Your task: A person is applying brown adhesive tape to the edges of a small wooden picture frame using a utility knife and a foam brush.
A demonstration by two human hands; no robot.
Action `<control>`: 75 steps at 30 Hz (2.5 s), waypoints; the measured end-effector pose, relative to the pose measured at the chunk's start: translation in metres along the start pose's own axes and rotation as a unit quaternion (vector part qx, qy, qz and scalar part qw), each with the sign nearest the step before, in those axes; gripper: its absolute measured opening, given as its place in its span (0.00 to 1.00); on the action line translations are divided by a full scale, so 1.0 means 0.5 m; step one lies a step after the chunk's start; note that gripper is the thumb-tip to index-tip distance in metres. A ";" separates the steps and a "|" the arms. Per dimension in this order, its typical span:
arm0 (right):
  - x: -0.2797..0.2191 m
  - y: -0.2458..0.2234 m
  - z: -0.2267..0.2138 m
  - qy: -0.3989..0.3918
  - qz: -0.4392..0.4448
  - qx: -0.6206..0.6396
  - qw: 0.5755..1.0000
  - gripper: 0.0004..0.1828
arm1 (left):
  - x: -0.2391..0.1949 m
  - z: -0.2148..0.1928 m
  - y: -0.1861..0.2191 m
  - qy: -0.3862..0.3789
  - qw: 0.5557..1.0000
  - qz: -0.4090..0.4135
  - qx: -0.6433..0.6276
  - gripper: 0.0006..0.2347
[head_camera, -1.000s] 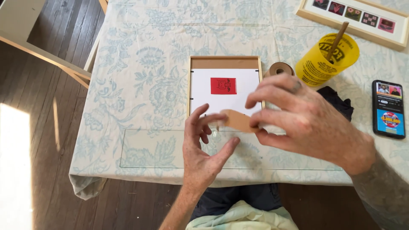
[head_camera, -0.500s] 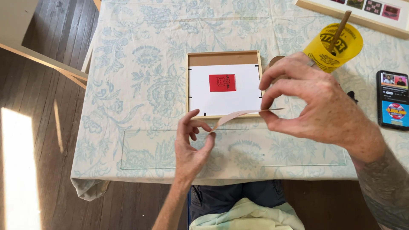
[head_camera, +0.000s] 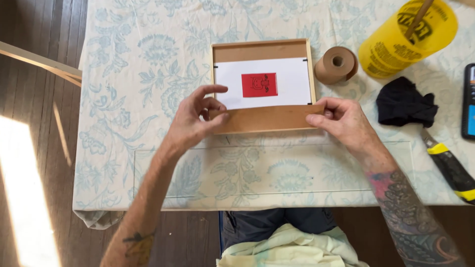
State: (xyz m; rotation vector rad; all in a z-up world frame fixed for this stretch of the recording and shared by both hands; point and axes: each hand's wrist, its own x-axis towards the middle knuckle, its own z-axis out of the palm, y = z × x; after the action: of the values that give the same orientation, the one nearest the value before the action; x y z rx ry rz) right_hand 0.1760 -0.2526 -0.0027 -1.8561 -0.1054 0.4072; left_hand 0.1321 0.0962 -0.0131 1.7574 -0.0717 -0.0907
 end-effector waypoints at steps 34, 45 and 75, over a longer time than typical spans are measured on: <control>0.041 0.017 -0.029 -0.100 0.065 -0.058 0.991 0.07 | 0.035 0.010 0.047 -0.058 0.984 -0.153 0.071 0.27; 0.030 0.014 -0.030 -0.097 0.033 -0.058 0.993 0.08 | 0.036 0.011 0.034 -0.058 0.983 -0.151 0.086 0.27; -0.012 0.052 -0.068 -0.006 -0.008 0.027 1.000 0.24 | 0.036 0.018 0.062 -0.050 0.976 -0.193 0.092 0.28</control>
State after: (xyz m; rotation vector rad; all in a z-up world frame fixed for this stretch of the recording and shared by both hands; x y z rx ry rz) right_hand 0.1781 -0.2933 -0.0166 -1.7995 -0.1165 0.4076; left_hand 0.1493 0.0797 0.0151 1.9333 0.1955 -0.4690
